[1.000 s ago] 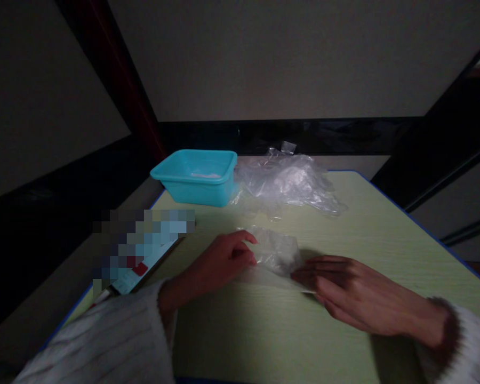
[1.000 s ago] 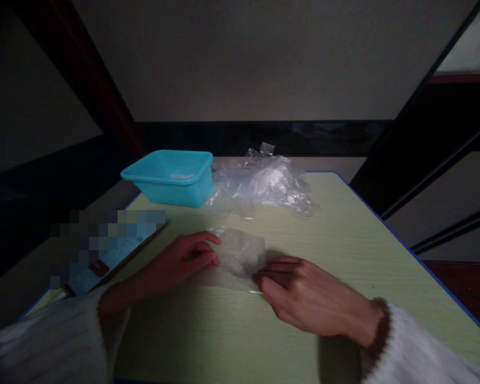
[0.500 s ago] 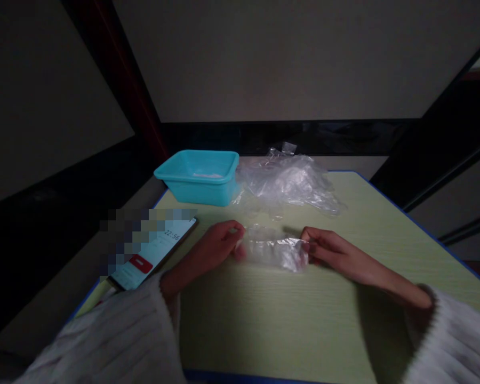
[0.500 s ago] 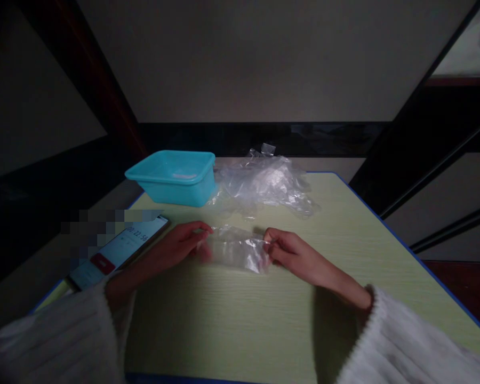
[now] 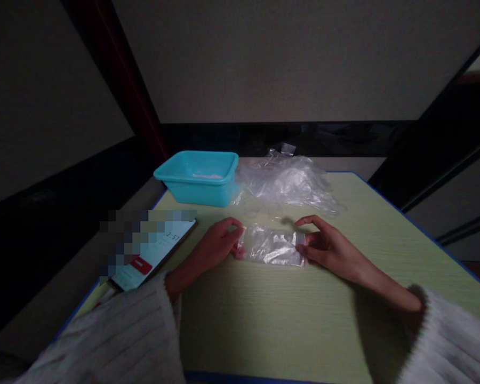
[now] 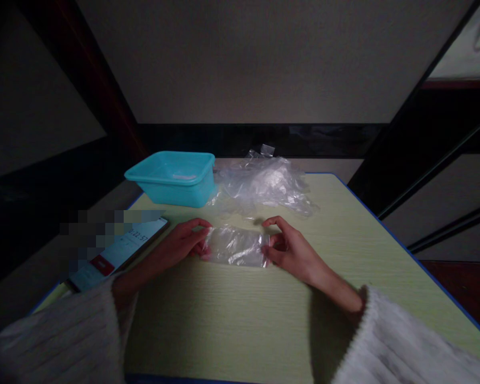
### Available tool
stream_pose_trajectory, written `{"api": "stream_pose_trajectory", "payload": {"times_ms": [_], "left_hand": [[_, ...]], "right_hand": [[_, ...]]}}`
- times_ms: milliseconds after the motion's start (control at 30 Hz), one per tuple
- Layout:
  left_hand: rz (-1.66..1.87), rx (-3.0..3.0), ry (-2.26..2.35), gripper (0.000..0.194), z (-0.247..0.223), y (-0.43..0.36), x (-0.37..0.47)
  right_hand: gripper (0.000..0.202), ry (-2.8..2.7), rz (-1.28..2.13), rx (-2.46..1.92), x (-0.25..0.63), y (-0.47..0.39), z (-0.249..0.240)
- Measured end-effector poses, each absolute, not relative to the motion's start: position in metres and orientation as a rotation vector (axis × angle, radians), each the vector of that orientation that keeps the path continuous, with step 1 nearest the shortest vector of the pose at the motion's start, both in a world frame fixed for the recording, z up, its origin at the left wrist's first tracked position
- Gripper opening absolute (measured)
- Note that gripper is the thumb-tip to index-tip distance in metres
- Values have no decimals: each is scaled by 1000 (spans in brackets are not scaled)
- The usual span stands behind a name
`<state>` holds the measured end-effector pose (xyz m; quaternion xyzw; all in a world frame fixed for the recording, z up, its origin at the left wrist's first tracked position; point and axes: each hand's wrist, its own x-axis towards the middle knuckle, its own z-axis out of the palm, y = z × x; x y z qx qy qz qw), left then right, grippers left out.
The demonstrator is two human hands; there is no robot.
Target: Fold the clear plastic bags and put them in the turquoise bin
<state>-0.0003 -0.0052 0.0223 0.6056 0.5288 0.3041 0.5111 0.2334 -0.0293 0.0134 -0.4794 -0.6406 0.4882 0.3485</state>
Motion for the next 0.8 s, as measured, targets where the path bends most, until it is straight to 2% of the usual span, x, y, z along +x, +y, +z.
{"api": "stream_pose_trajectory", "payload": {"times_ms": [100,467,800], "left_hand": [[715,1452,1285,7,23,-6,0],[609,1436,1201,18,22,-13,0],[559,1608,1211,40,17,-12,-4]], "right_hand": [[33,-1692,1199,-1279,232,-32,14],[30,-1716,1155,-1379,230,-39,12],[25,-1877,804,-1436,231,-44,10]]}}
